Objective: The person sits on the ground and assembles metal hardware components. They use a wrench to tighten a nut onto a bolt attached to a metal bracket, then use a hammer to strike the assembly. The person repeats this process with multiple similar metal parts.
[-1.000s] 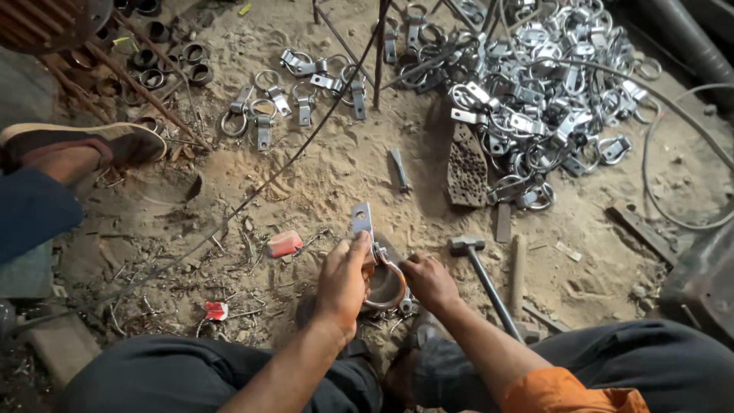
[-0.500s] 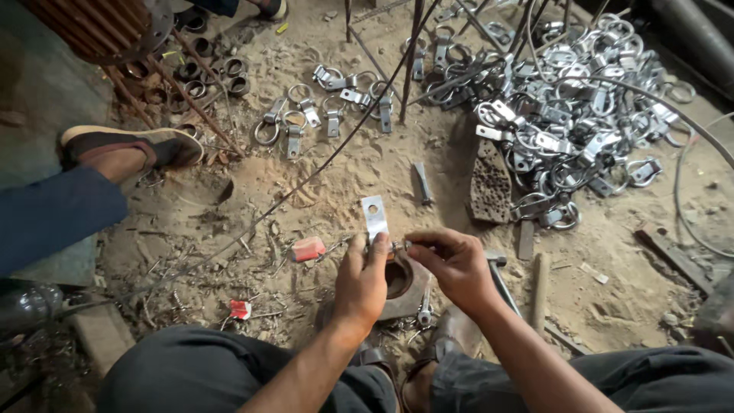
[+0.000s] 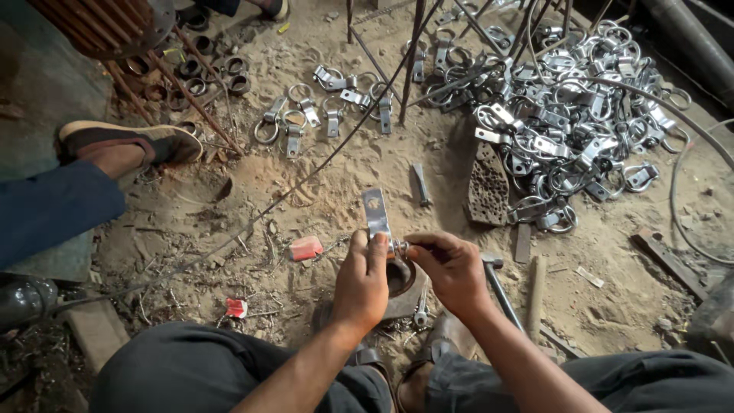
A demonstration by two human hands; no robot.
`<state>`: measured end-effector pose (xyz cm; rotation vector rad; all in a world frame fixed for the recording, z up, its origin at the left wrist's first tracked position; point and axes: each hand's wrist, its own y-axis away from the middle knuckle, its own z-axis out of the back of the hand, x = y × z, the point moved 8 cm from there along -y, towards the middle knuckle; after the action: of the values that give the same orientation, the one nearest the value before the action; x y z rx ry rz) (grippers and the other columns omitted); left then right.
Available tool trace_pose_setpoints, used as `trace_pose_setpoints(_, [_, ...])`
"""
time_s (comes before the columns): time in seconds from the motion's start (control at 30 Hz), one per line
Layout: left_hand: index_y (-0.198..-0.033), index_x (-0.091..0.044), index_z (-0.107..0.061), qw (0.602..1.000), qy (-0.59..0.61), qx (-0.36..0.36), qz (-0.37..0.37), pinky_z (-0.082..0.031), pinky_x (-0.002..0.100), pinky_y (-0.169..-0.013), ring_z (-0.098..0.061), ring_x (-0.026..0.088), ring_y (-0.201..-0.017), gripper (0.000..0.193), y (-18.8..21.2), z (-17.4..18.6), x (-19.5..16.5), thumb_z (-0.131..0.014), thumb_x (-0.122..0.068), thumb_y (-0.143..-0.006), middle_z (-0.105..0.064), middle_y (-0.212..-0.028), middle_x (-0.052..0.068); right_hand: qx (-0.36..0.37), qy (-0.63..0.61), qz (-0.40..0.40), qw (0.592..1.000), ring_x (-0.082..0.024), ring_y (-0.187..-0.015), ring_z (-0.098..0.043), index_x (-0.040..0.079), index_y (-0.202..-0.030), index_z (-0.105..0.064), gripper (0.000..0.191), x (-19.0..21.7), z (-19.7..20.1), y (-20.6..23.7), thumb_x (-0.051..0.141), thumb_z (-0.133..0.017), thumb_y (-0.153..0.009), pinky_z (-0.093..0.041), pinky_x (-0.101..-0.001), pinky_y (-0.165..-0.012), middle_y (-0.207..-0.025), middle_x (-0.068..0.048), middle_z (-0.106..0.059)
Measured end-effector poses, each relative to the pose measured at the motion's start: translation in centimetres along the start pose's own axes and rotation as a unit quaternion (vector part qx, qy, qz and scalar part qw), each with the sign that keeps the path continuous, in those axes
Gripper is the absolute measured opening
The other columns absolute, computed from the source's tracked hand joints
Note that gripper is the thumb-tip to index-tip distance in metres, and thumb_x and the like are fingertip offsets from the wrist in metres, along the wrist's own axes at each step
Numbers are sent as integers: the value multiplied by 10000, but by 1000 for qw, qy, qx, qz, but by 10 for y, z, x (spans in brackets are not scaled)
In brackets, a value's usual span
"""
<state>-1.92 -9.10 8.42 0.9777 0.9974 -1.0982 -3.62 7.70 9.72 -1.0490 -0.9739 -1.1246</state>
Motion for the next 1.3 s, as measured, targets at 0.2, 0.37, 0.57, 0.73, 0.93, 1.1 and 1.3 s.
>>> trace_pose_setpoints(0.2, [-1110, -66, -566, 1000, -12, 12, 1, -533, 467, -754, -718, 373, -920, 375, -2, 2, -4, -436, -413, -1045, -740, -977, 172, 2, 18, 38, 999, -87, -802, -719, 22, -1026, -775, 167, 10, -3, -6, 56, -778, -862, -579, -243, -698, -901, -50, -779])
trace_pose_setpoints(0.37, [-1103, -58, -567, 999, -34, -1, -17, -517, 483, -742, -698, 401, -920, 354, -4, -20, -14, -456, -391, -1051, -732, -957, 191, 15, 55, -27, 998, -94, -750, -734, 25, -997, -805, 135, 1, 23, -15, 94, -764, -889, -588, -247, -683, -840, -57, -817])
trace_pose_setpoints(0.57, [-1087, -73, -579, 999, 31, 13, -21, -548, 439, -754, -752, 336, -879, 338, -7, -33, -23, -451, -383, -1040, -746, -934, 155, 23, 76, 10, 997, -109, -758, -751, 22, -1008, -780, 161, 14, 38, -23, 90, -761, -864, -592, -267, -682, -843, -69, -813])
trace_pose_setpoints(0.73, [-1070, -61, -579, 1000, 2, 6, -6, -544, 440, -729, -751, 331, -873, 358, -9, -51, -27, -468, -399, -1030, -756, -922, 150, 20, 117, 166, 979, -163, -895, -761, 22, -1003, -765, 147, 47, 56, -20, 52, -771, -859, -590, -291, -781, -986, -101, -788])
trace_pose_setpoints(0.93, [-1065, -53, -586, 1000, -8, 0, -14, -540, 452, -722, -743, 343, -866, 375, -12, -58, -33, -467, -408, -1044, -759, -917, 154, 14, 102, 88, 991, -151, -796, -767, 36, -1014, -775, 190, 37, 67, -28, 84, -803, -832, -589, -284, -710, -909, -84, -799])
trace_pose_setpoints(1.1, [-1072, -66, -585, 1000, -8, 9, -11, -545, 445, -715, -752, 328, -849, 379, -19, -68, -42, -455, -421, -1036, -763, -910, 142, 13, 118, 99, 988, -146, -767, -758, 30, -1011, -775, 170, 35, 79, -34, 100, -780, -856, -576, -282, -685, -887, -88, -798])
trace_pose_setpoints(1.3, [-1053, -59, -578, 1000, -17, 25, 3, -537, 454, -711, -746, 329, -829, 372, -20, -82, -44, -468, -415, -1039, -759, -890, 148, 34, 122, 25, 992, -133, -710, -767, 24, -924, -783, 174, 11, 90, -43, 154, -671, -951, -593, -292, -662, -803, -82, -807])
